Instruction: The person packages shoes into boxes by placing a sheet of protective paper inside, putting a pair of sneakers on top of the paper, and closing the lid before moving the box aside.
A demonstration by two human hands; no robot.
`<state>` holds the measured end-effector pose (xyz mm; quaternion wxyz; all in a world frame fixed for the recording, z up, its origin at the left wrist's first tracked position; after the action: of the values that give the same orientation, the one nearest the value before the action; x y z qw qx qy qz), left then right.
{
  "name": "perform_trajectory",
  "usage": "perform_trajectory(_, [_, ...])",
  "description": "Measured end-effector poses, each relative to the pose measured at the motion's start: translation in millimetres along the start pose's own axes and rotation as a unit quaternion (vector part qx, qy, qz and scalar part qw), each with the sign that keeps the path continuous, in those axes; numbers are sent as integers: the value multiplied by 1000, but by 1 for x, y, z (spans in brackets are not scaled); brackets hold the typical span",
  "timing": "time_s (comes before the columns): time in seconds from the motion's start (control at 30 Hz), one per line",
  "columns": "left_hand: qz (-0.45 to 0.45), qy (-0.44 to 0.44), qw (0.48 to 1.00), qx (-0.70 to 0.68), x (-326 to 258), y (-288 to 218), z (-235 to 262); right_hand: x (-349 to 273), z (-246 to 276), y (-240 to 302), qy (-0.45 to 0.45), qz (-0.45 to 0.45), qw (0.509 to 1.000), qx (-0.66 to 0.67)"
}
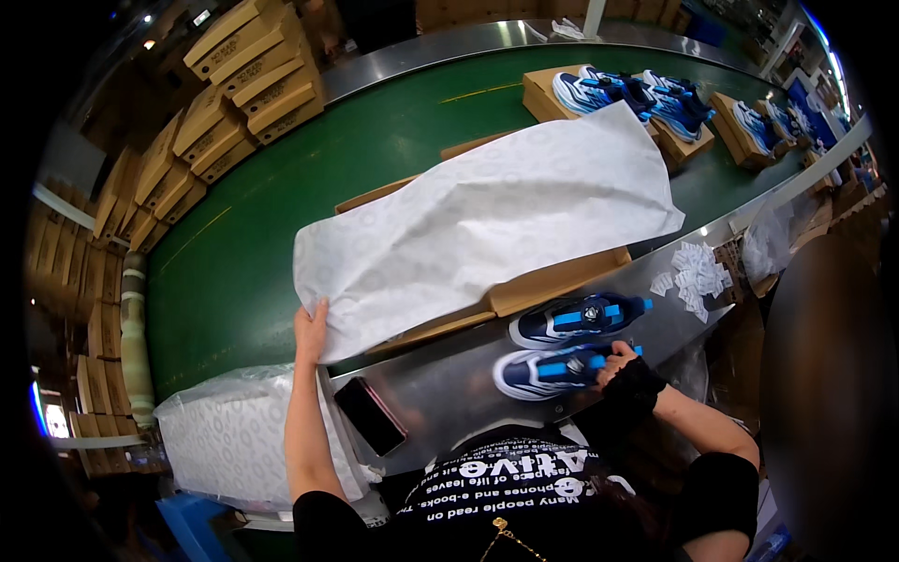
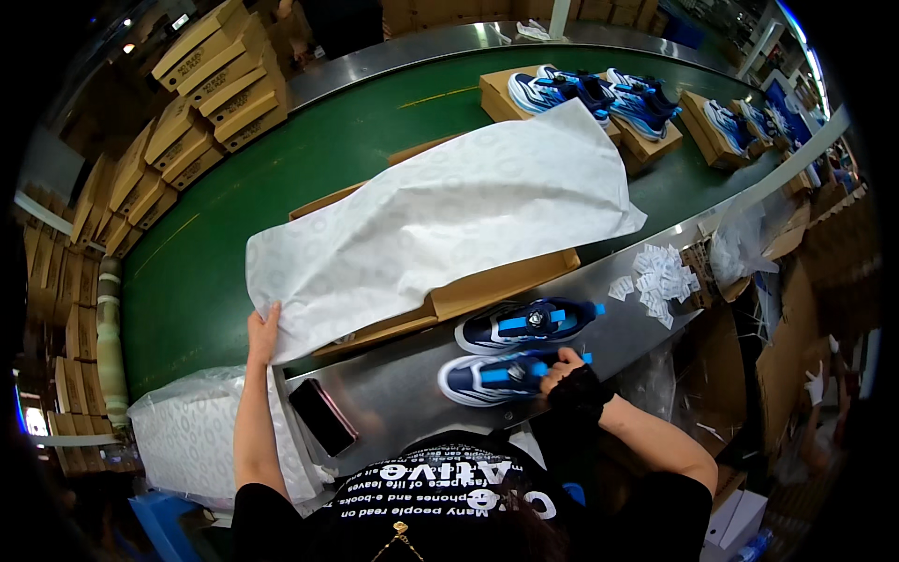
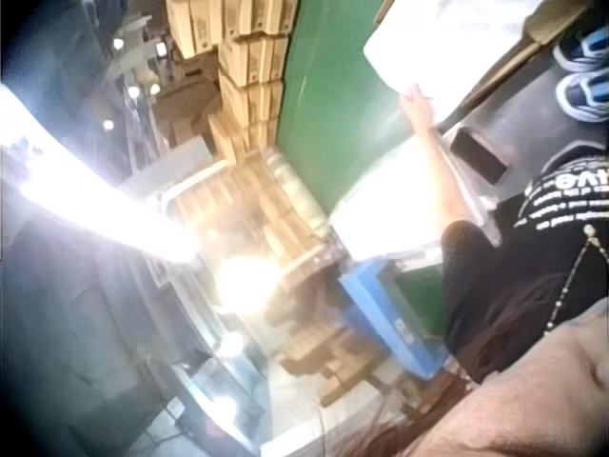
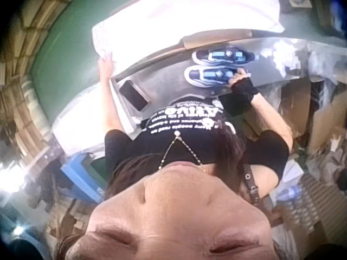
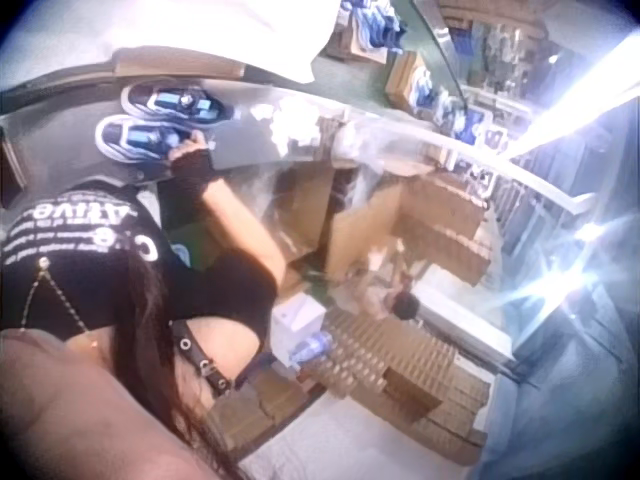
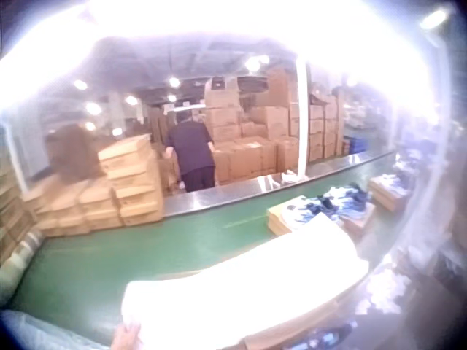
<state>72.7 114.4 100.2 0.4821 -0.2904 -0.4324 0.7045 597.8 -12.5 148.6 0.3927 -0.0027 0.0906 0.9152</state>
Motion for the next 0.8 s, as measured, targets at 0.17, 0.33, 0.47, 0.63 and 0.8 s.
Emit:
perform_trajectory(0.17, [-34, -54, 993, 98, 4, -17, 42, 86, 89, 45, -73, -81, 862, 495])
perform_trajectory(0.33, [62, -53, 976, 201, 24, 8, 85, 190, 124, 28, -132, -187, 700, 676])
perform_trajectory(0.47, [51, -41, 986, 156, 45, -8, 126, 268, 57, 29, -269, -234, 668, 654])
perform_trajectory(0.63, [127, 18, 992, -10, 64, -96, 128, 322, -21, 69, -262, -265, 780, 503])
perform_trajectory(0.8, [25, 170, 982, -79, 60, -157, 40, 371, -62, 116, 39, -181, 898, 400])
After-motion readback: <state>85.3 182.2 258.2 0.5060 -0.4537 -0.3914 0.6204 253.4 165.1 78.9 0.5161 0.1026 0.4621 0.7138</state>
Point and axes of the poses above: each hand's wrist, its own x-axis towards the middle knuckle, its own z-axis out of the back of the hand, y = z × x, the point moved 4 cm from there along x, towards the middle knuckle, and after that the axes turned 5 degrees about -y, right-handed, at the moved point
